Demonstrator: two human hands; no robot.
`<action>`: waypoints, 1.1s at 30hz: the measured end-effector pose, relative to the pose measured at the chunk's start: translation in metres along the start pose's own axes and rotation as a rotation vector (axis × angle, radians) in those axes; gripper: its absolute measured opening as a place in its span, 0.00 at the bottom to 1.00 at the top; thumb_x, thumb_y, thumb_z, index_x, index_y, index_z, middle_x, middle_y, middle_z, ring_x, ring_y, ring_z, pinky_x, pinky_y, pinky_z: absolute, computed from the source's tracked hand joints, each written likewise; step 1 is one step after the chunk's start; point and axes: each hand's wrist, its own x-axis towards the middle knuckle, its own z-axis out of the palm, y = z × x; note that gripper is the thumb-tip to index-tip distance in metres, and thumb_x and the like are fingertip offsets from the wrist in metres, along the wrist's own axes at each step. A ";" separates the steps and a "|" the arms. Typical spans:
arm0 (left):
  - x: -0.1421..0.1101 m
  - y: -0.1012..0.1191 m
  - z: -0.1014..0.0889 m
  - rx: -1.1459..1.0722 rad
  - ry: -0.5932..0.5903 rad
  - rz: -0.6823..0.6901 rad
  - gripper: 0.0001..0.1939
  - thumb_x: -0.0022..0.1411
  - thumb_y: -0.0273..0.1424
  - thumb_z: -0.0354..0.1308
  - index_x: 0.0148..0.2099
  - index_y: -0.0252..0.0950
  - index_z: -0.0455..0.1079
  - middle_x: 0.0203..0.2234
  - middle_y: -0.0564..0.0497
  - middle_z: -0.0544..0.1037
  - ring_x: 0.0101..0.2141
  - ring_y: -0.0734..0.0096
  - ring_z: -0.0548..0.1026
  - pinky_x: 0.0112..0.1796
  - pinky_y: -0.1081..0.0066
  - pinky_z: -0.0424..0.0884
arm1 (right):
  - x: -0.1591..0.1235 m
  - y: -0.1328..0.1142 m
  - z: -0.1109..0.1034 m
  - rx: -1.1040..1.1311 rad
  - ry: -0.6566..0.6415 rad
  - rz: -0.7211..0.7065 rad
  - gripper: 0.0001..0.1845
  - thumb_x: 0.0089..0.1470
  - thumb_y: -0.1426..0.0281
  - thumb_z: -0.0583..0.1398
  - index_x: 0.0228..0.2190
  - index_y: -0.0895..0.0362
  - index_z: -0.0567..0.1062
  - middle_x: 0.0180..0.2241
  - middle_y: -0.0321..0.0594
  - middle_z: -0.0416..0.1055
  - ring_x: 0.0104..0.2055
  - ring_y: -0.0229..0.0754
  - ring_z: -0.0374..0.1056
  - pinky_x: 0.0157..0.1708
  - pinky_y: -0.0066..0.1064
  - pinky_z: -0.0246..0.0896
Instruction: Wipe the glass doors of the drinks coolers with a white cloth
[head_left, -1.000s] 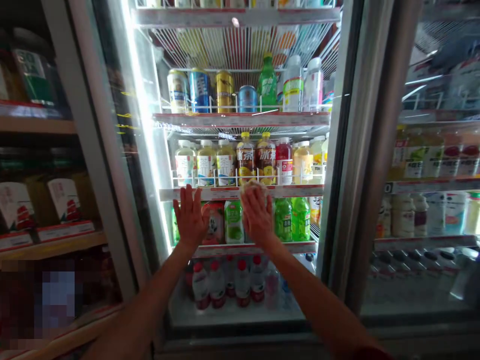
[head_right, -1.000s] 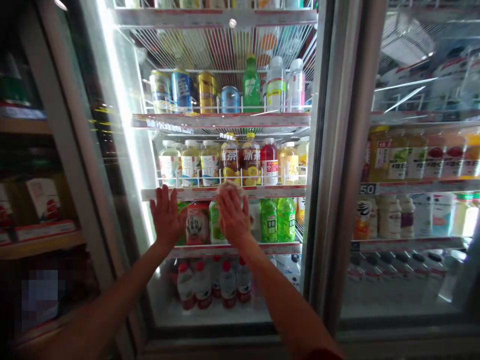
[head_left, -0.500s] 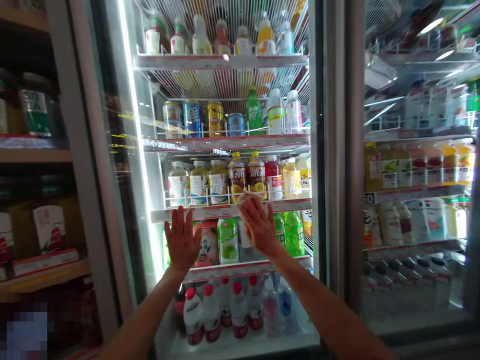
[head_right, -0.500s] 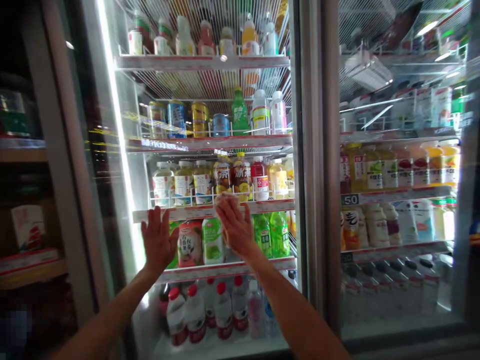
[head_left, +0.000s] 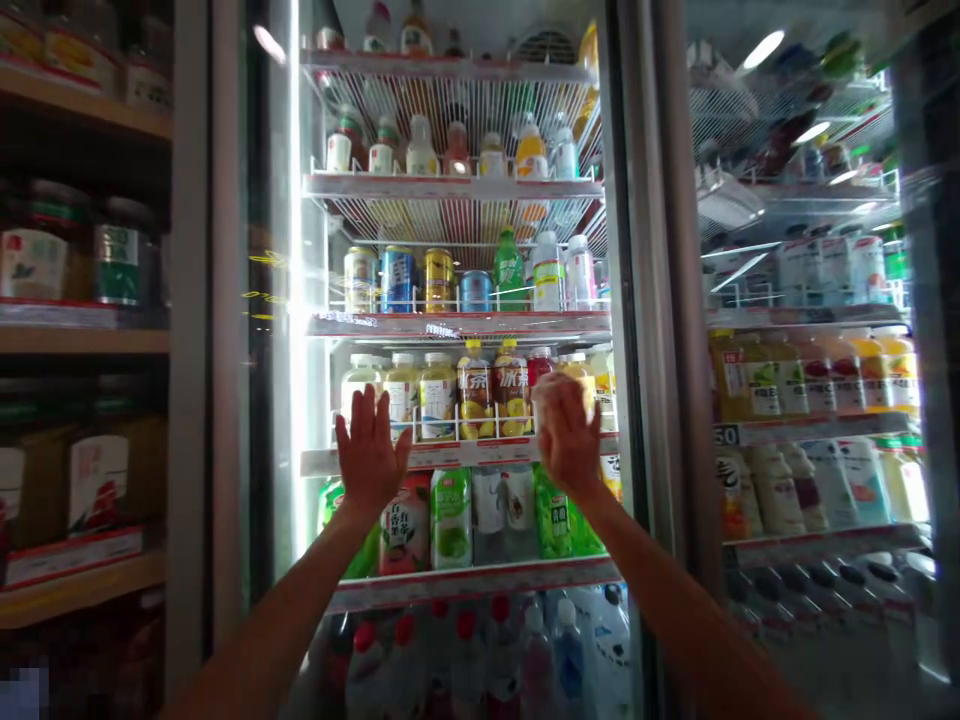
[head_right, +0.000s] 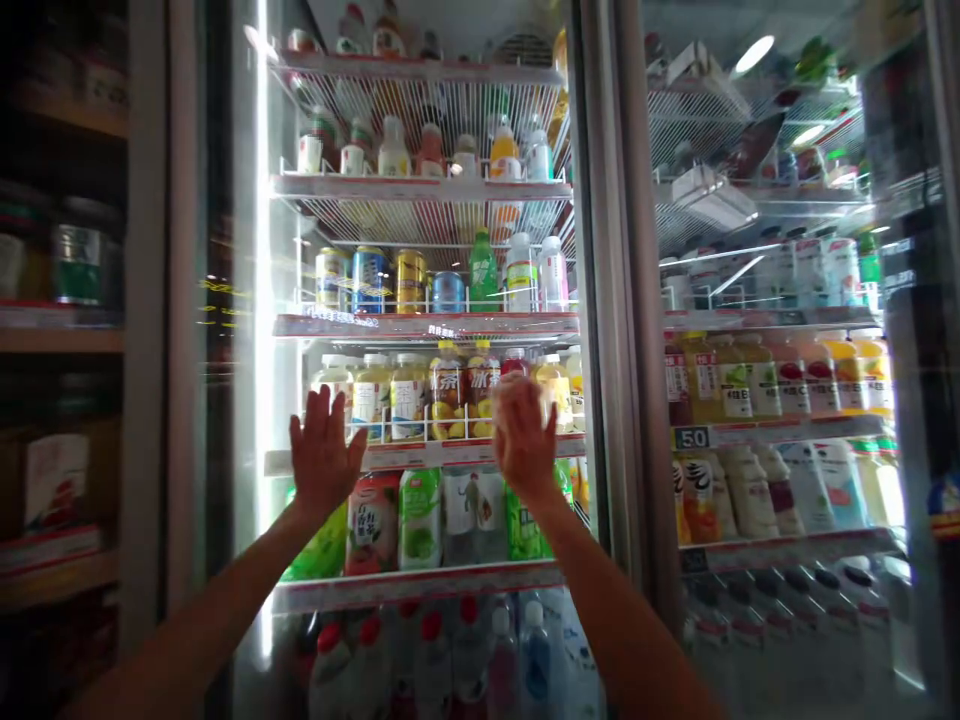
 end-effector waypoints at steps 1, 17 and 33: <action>0.000 -0.001 0.001 0.007 0.002 0.012 0.33 0.62 0.37 0.46 0.65 0.36 0.39 0.62 0.42 0.46 0.62 0.59 0.43 0.59 0.52 0.40 | 0.007 0.010 0.000 -0.027 0.071 0.156 0.30 0.55 0.68 0.47 0.60 0.56 0.49 0.61 0.50 0.50 0.64 0.50 0.42 0.58 0.53 0.39; 0.011 -0.075 -0.035 0.121 0.013 -0.133 0.30 0.63 0.39 0.42 0.64 0.32 0.46 0.61 0.37 0.50 0.61 0.55 0.46 0.57 0.49 0.45 | 0.068 -0.027 0.019 0.038 0.166 0.392 0.32 0.54 0.68 0.47 0.59 0.62 0.50 0.61 0.56 0.46 0.64 0.56 0.39 0.55 0.59 0.39; -0.004 -0.128 -0.072 0.219 -0.032 -0.190 0.27 0.64 0.37 0.39 0.63 0.32 0.48 0.61 0.40 0.51 0.61 0.60 0.48 0.58 0.52 0.43 | 0.105 -0.172 0.039 0.203 -0.111 -0.058 0.32 0.53 0.71 0.48 0.60 0.60 0.50 0.63 0.46 0.43 0.65 0.53 0.35 0.59 0.55 0.34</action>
